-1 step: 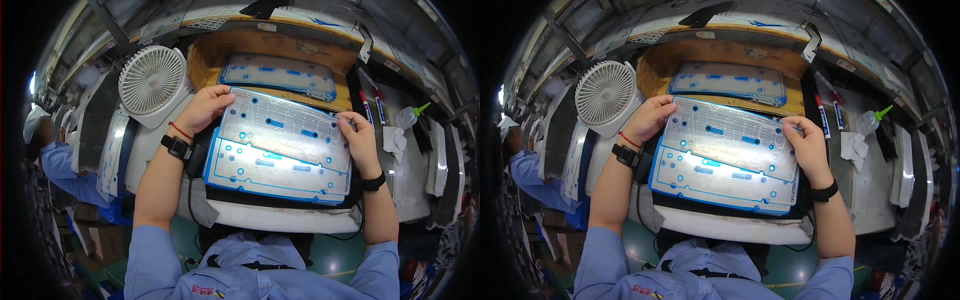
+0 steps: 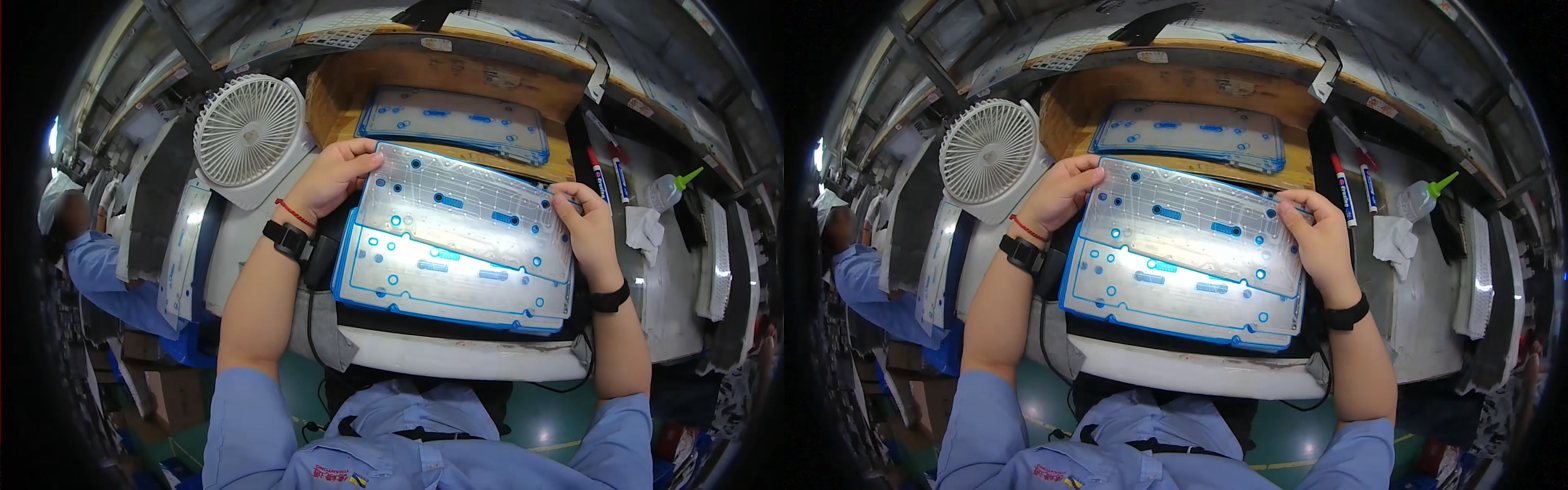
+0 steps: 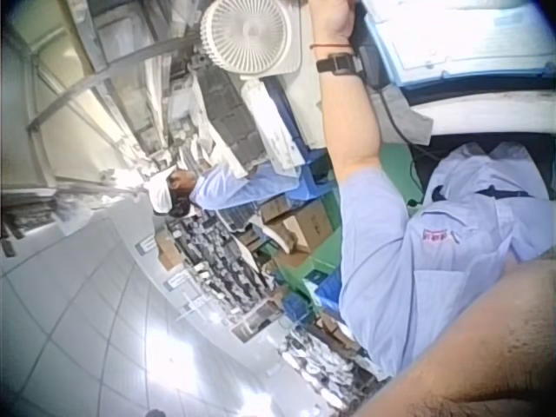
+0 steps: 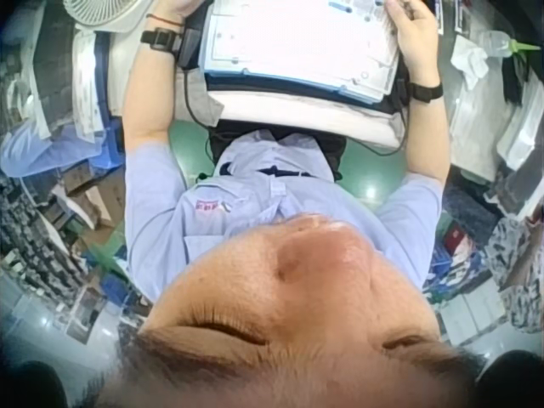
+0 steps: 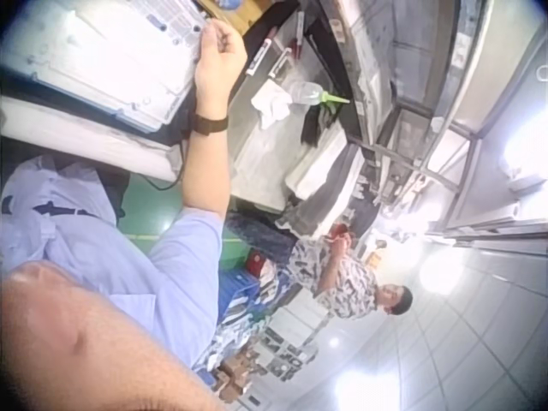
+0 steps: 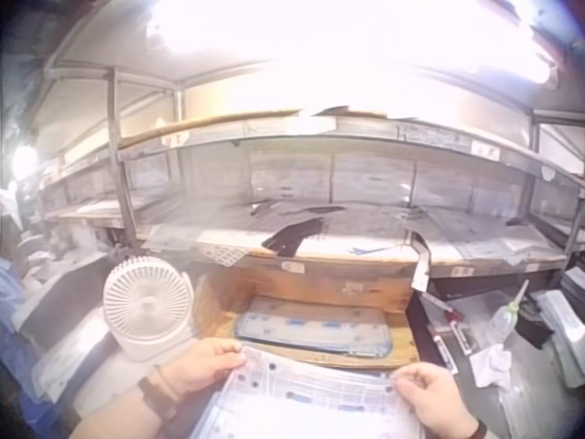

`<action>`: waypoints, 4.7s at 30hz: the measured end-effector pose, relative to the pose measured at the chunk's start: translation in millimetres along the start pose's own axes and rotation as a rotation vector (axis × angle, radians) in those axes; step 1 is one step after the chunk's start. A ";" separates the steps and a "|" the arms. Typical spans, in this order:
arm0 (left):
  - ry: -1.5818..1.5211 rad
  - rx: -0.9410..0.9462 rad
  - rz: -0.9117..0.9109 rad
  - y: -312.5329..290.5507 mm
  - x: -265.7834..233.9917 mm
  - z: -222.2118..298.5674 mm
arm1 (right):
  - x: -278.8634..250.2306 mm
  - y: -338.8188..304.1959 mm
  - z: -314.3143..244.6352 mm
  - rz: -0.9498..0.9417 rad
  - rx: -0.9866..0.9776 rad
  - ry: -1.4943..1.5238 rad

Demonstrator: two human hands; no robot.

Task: Inspecting and comparing translucent circuit components against an assembly template.

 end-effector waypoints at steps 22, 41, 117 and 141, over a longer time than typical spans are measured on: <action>0.085 0.061 -0.046 -2.4 2.5 4.7 | -2.7 2.6 3.1 0.083 -0.079 0.084; -0.037 0.149 0.172 4.5 0.4 1.6 | -7.9 2.6 3.6 0.161 -0.036 0.133; 0.180 0.004 -0.015 -0.6 6.4 2.4 | -4.6 3.9 5.0 0.093 -0.060 0.019; 0.004 0.077 0.212 5.2 -5.7 -0.8 | -5.8 4.2 8.3 0.122 -0.023 0.241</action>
Point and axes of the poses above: each hand's wrist, its own y-axis towards the middle knuckle, its own x-axis out of the palm, z = x × y, the point moved 2 cm from there along y, towards the middle knuckle, and after that the axes turned 3 degrees about -x, right-handed, at the moved point
